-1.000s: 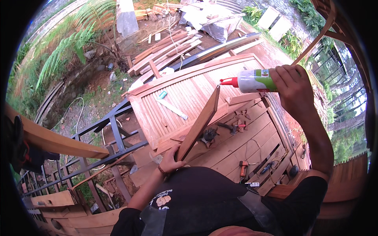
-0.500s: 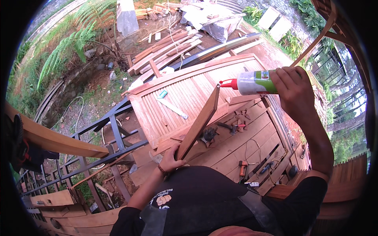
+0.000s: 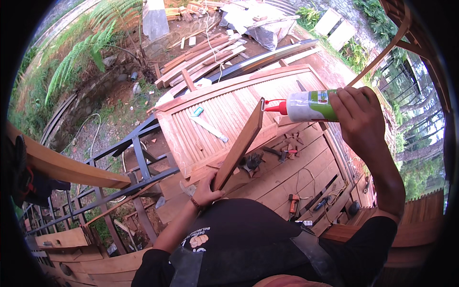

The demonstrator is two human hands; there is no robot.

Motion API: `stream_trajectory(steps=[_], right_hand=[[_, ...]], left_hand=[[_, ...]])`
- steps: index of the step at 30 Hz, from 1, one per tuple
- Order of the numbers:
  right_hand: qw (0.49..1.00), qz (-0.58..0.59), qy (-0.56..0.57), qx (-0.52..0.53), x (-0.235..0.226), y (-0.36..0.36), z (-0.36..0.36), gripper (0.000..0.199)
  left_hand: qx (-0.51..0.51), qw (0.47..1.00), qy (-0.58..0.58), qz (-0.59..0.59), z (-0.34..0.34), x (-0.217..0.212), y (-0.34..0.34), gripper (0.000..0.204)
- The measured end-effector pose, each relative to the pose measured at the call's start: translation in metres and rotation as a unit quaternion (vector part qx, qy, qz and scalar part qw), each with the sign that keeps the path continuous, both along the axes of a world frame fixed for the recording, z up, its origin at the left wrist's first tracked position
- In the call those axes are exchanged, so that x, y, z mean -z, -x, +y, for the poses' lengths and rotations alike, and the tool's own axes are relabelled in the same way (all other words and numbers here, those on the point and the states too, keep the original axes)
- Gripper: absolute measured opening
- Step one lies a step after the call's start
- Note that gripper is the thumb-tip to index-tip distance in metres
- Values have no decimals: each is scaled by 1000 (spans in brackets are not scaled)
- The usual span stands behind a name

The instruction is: The person assembles a wooden frame on a deck. They apply glue to a wooden strip, position it on the frame, measure with a square, and secure it using a nail gun. The person repeats this process for additional strips.

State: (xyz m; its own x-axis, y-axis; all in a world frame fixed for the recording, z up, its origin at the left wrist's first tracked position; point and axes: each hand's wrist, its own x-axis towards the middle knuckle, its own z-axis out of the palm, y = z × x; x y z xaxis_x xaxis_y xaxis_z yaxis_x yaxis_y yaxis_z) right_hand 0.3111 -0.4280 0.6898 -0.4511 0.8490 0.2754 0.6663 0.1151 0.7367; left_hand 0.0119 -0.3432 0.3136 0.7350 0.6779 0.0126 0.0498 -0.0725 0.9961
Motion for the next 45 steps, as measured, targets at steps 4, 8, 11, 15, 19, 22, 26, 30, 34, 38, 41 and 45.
stream_trajectory(steps=[4,8,11,15,19,22,26,30,34,38,41,45], right_hand=[[1000,-6,6,0,0,6,-2,32],[1000,-9,13,1,1,12,-3,31],[1000,-10,14,3,2,13,-5,30],[1000,-8,19,8,4,14,-8,31],[1000,8,17,6,11,16,-11,33],[997,74,21,0,27,18,-15,36],[970,242,7,14,77,17,-18,51],[937,345,-32,51,115,18,-39,56],[944,330,-9,27,127,27,-40,54],[959,284,11,15,126,28,-46,49],[959,283,15,6,128,26,-50,48],[960,280,22,9,128,26,-54,47]], left_hand=[[-4,1000,-6,4,1,-4,0,70],[-14,1000,-8,-3,1,-1,-1,70],[-18,1000,-7,-5,1,1,-2,71],[-19,1000,-20,-14,2,0,-5,73],[-20,1000,-3,-23,3,3,-5,75],[-77,997,12,-20,5,-10,-3,73],[-209,977,18,-24,55,-25,5,65],[-353,924,39,-144,134,-68,-7,55],[-470,833,101,-272,184,-87,2,35],[-461,790,222,-338,184,-97,-2,33],[-440,773,287,-355,185,-88,-4,36],[-442,764,322,-343,182,-80,-10,38]])
